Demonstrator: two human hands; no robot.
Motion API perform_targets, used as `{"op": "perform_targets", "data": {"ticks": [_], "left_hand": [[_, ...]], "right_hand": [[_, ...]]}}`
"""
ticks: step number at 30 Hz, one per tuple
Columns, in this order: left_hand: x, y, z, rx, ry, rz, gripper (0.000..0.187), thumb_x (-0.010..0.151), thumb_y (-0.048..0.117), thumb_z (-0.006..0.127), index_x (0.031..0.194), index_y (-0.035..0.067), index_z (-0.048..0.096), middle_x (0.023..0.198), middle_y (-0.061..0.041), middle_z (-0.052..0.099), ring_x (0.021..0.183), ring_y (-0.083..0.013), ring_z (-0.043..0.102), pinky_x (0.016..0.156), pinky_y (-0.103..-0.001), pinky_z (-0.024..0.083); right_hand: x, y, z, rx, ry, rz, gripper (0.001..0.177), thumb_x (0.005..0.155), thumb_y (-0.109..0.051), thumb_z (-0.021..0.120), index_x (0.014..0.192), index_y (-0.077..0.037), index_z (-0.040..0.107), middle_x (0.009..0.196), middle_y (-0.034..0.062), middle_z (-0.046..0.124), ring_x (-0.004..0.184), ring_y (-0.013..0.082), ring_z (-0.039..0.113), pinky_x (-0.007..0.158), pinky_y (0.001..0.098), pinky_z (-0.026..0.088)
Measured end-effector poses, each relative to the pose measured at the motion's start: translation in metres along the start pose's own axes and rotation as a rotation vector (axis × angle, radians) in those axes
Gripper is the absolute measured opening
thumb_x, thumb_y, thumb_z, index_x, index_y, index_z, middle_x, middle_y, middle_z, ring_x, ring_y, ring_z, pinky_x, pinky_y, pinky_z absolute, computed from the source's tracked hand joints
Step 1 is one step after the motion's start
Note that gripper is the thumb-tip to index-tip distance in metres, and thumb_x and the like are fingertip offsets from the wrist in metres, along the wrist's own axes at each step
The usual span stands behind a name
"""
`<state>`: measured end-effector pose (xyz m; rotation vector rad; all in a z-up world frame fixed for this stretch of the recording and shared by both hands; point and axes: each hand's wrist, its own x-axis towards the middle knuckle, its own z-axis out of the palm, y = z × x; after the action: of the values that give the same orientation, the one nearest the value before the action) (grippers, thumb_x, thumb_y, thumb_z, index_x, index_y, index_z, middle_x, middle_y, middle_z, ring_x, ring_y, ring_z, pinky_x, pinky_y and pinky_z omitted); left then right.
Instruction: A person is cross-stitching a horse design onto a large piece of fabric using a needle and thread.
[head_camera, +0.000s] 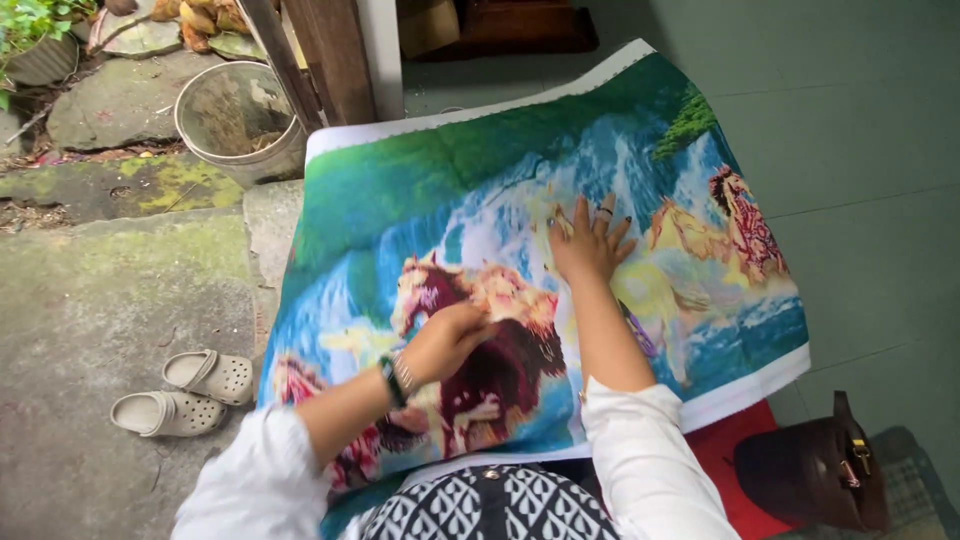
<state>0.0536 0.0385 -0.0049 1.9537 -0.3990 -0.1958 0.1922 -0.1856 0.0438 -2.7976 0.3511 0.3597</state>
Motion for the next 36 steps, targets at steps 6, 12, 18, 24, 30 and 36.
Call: {"op": "perform_targets", "data": {"ticks": [6, 12, 18, 24, 30, 36], "left_hand": [[-0.070, -0.065, -0.003, 0.186, 0.192, -0.040, 0.007, 0.094, 0.014, 0.068, 0.096, 0.020, 0.072, 0.092, -0.001, 0.074, 0.104, -0.0255, 0.069, 0.119, -0.053, 0.022], [-0.045, -0.086, -0.034, 0.127, 0.252, 0.073, 0.012, 0.091, 0.010, 0.069, 0.097, 0.019, 0.074, 0.093, -0.001, 0.076, 0.104, -0.0245, 0.070, 0.121, -0.053, 0.022], [-0.042, -0.099, -0.027, 0.265, 0.255, 0.169, 0.016, 0.089, 0.010, 0.072, 0.100, 0.021, 0.073, 0.098, -0.003, 0.071, 0.103, -0.0287, 0.069, 0.117, -0.054, 0.029], [-0.051, -0.100, -0.026, 0.283, 0.350, 0.164, 0.020, 0.095, 0.003, 0.071, 0.102, 0.020, 0.078, 0.099, -0.004, 0.061, 0.096, -0.0264, 0.066, 0.106, -0.042, 0.047], [-0.050, -0.099, -0.028, 0.311, 0.382, 0.194, 0.011, 0.093, 0.007, 0.081, 0.097, 0.016, 0.077, 0.091, -0.003, 0.069, 0.095, -0.0248, 0.068, 0.116, -0.041, 0.039], [-0.050, -0.098, -0.027, 0.271, 0.401, 0.154, 0.013, 0.093, 0.003, 0.078, 0.097, 0.015, 0.076, 0.091, -0.002, 0.072, 0.096, -0.0232, 0.070, 0.117, -0.041, 0.038]], "right_hand": [[0.078, 0.048, 0.042, 0.423, 0.117, -0.093, 0.068, 0.097, -0.043, 0.056, 0.158, -0.018, 0.038, 0.158, 0.0217, 0.038, 0.147, 0.0439, 0.023, 0.119, 0.0549, 0.018], [-0.020, 0.139, 0.010, 0.241, 0.164, -0.092, 0.055, 0.096, -0.037, 0.064, 0.144, -0.011, 0.061, 0.141, 0.0215, 0.057, 0.134, 0.0396, 0.052, 0.112, 0.0521, 0.043], [-0.060, 0.208, 0.080, -0.165, 0.615, -0.336, 0.030, 0.078, -0.016, 0.079, 0.105, -0.005, 0.069, 0.104, 0.0172, 0.062, 0.100, 0.0384, 0.065, 0.088, 0.0466, 0.054], [-0.111, 0.246, 0.060, 0.060, 0.711, -0.221, 0.015, 0.082, 0.001, 0.074, 0.095, -0.003, 0.067, 0.097, 0.0156, 0.061, 0.089, 0.0422, 0.065, 0.078, 0.0490, 0.055], [-0.170, 0.353, 0.147, 0.524, 0.939, 0.177, 0.013, 0.086, 0.008, 0.070, 0.093, -0.001, 0.065, 0.086, 0.0150, 0.061, 0.083, 0.0332, 0.063, 0.078, 0.0379, 0.050], [-0.190, 0.346, 0.230, 0.458, 0.307, 0.559, 0.020, 0.094, -0.017, 0.064, 0.109, -0.008, 0.073, 0.100, 0.0198, 0.073, 0.106, 0.0379, 0.070, 0.091, 0.0471, 0.056]]}}
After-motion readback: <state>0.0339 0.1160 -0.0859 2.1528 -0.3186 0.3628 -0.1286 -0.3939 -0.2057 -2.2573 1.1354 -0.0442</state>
